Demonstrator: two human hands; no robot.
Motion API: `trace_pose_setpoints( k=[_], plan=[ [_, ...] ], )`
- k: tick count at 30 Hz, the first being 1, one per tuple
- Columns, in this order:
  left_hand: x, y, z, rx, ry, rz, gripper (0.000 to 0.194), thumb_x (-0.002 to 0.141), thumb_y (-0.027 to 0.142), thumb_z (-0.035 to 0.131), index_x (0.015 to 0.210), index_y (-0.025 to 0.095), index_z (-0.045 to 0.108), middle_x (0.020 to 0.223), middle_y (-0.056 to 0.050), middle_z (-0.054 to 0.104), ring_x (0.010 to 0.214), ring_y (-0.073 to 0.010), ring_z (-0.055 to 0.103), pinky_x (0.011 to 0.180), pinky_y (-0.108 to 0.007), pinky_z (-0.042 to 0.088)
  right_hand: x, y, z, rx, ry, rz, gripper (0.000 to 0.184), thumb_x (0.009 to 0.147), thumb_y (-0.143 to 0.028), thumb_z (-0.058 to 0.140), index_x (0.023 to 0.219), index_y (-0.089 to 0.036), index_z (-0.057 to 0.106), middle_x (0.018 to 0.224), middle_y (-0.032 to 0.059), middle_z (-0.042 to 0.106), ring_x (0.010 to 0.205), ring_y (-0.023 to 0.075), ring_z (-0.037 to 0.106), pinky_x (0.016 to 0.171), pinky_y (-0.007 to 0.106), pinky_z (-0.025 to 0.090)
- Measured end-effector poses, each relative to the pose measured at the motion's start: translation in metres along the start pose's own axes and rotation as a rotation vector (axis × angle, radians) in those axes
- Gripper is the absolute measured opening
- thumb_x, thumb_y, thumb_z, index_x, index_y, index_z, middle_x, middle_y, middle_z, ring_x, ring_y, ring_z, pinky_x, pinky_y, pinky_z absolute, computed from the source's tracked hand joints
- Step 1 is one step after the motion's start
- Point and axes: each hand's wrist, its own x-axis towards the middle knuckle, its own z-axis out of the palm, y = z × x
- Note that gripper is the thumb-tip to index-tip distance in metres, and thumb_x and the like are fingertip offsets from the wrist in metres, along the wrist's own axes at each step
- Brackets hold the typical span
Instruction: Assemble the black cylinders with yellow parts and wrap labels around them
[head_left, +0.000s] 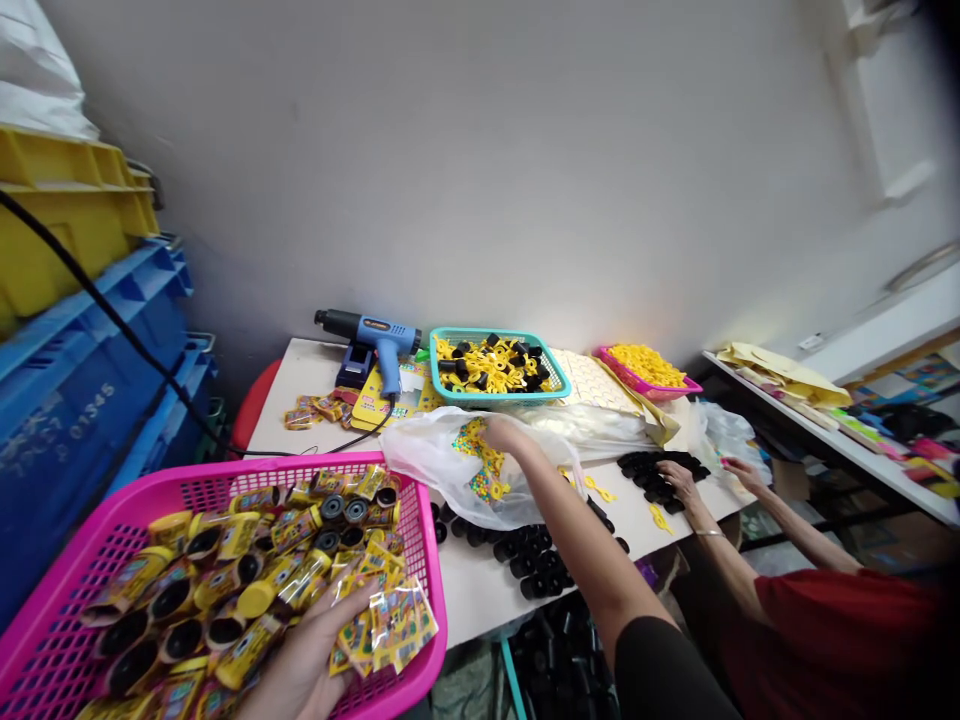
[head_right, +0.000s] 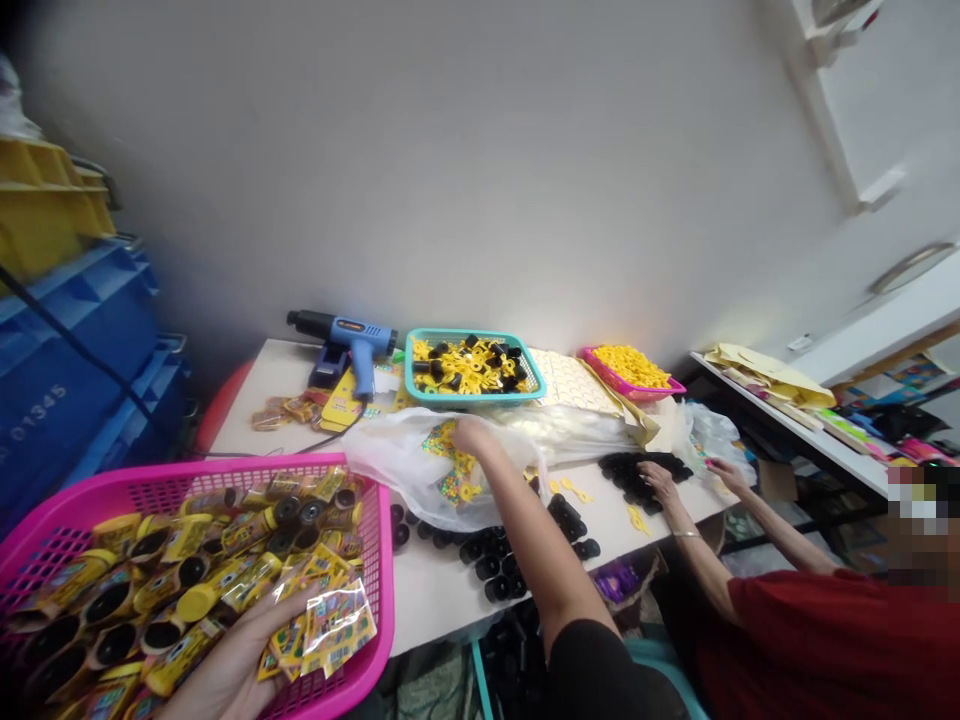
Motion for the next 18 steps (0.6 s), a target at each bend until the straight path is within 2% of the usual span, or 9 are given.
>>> trace_pose_setpoints(
  k=[2,4,9,12,15,18],
  plan=[
    [-0.001,0.000,0.001,0.009,-0.002,0.006,0.061,0.069,0.012,0.074,0.126,0.025,0.057,0.102,-0.009,0.075,0.094,-0.0348,0.070,0.075,-0.043,0.059,0.006,0.000,0.017,-0.004,-0.017,-0.012,0.032,0.091,-0.033,0.056,0.119,-0.015,0.056,0.120,0.0084,0.058,0.102,0.0227,0.060,0.085,0.042,0.052],
    [-0.003,0.000,0.003,0.016,-0.007,0.020,0.064,0.067,0.009,0.074,0.127,0.022,0.056,0.103,-0.011,0.075,0.095,-0.0345,0.070,0.078,-0.043,0.059,0.013,0.002,0.024,0.005,-0.039,-0.034,0.032,0.092,-0.033,0.056,0.119,-0.016,0.056,0.120,0.0085,0.058,0.102,0.0223,0.060,0.085,0.042,0.052],
    [-0.009,-0.001,0.005,0.060,0.006,0.066,0.069,0.067,0.006,0.073,0.132,0.016,0.051,0.101,-0.014,0.075,0.095,-0.0330,0.070,0.082,-0.043,0.057,0.014,0.015,0.022,0.029,-0.048,-0.082,0.032,0.091,-0.034,0.056,0.118,-0.016,0.057,0.120,0.0075,0.058,0.103,0.0237,0.060,0.086,0.042,0.052],
    [-0.009,-0.001,0.006,0.079,0.011,0.064,0.068,0.069,0.007,0.073,0.133,0.017,0.050,0.099,-0.013,0.075,0.094,-0.0325,0.070,0.082,-0.044,0.058,0.002,0.025,0.007,0.071,-0.079,-0.117,0.030,0.092,-0.033,0.055,0.116,-0.015,0.057,0.118,0.0078,0.059,0.100,0.0221,0.061,0.084,0.041,0.053],
    [-0.008,0.000,0.007,0.097,0.025,0.050,0.066,0.071,0.011,0.073,0.133,0.018,0.050,0.097,-0.013,0.076,0.091,-0.0321,0.071,0.081,-0.044,0.058,-0.009,0.032,-0.021,0.139,-0.109,-0.165,0.029,0.087,-0.033,0.062,0.108,-0.015,0.062,0.105,0.0061,0.065,0.089,0.0187,0.064,0.077,0.035,0.054],
    [-0.008,0.001,0.008,0.092,0.036,0.036,0.066,0.070,0.010,0.073,0.132,0.017,0.051,0.095,-0.012,0.076,0.090,-0.0319,0.072,0.080,-0.043,0.058,-0.008,0.031,-0.058,0.191,0.030,-0.175,0.033,0.086,-0.039,0.060,0.111,-0.017,0.064,0.103,0.0075,0.067,0.096,0.0200,0.063,0.082,0.032,0.052]
  ],
)
